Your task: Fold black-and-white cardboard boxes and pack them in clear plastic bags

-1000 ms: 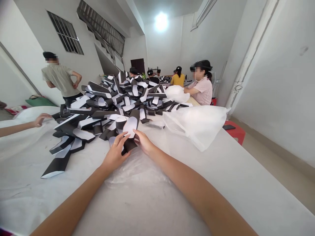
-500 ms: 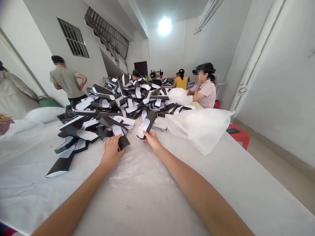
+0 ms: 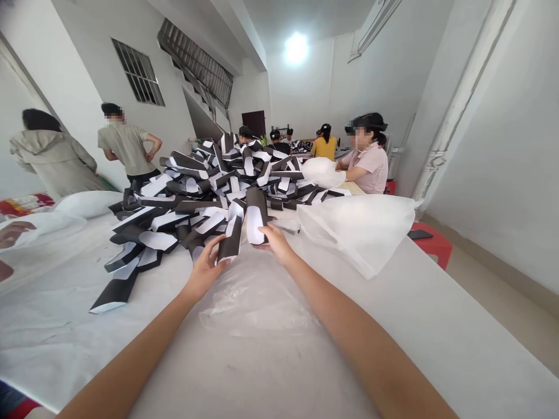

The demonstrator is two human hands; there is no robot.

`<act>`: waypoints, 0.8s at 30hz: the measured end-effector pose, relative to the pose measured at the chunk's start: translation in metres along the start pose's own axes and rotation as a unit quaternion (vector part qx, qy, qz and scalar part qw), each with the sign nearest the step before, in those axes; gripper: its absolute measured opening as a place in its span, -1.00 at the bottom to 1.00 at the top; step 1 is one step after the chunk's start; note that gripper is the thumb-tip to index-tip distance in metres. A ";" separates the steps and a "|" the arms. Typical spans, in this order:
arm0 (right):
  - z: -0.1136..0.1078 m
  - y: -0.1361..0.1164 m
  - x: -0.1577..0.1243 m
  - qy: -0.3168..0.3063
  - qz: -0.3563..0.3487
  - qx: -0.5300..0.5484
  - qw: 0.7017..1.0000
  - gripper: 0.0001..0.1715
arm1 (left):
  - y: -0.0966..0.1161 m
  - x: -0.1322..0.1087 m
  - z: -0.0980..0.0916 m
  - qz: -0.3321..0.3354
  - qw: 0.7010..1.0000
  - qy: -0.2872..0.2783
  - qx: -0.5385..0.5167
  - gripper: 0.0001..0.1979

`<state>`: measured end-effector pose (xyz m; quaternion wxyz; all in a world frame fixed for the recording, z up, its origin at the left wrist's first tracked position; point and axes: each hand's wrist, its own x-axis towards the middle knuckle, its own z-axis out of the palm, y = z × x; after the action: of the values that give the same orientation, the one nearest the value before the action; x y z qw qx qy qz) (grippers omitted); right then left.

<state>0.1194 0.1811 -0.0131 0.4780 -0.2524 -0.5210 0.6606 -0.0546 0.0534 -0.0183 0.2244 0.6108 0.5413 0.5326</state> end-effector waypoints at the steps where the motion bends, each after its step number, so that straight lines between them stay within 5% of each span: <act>1: 0.006 0.003 -0.004 -0.015 0.002 -0.003 1.000 -0.68 | 0.001 -0.001 0.001 -0.002 1.000 -0.007 -0.001 -0.43; 9: 0.032 0.012 -0.016 -0.035 -0.031 -0.048 0.998 -0.57 | 0.004 -0.004 -0.001 -0.070 0.985 -0.006 -0.155 -0.55; 16: 0.037 0.013 -0.018 -0.049 -0.038 -0.084 0.995 -0.48 | 0.013 -0.003 -0.001 -0.076 0.928 -0.014 -0.363 -0.53; 24: 0.043 0.007 -0.026 -0.114 -0.059 -0.073 0.989 -0.48 | 0.011 0.003 -0.001 -0.152 0.887 0.079 -0.429 -0.60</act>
<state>0.0924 0.1385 -0.0098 0.4338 -0.1790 -0.6330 0.6157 -0.0516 0.0525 -0.0070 0.4991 0.3208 0.3625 0.7188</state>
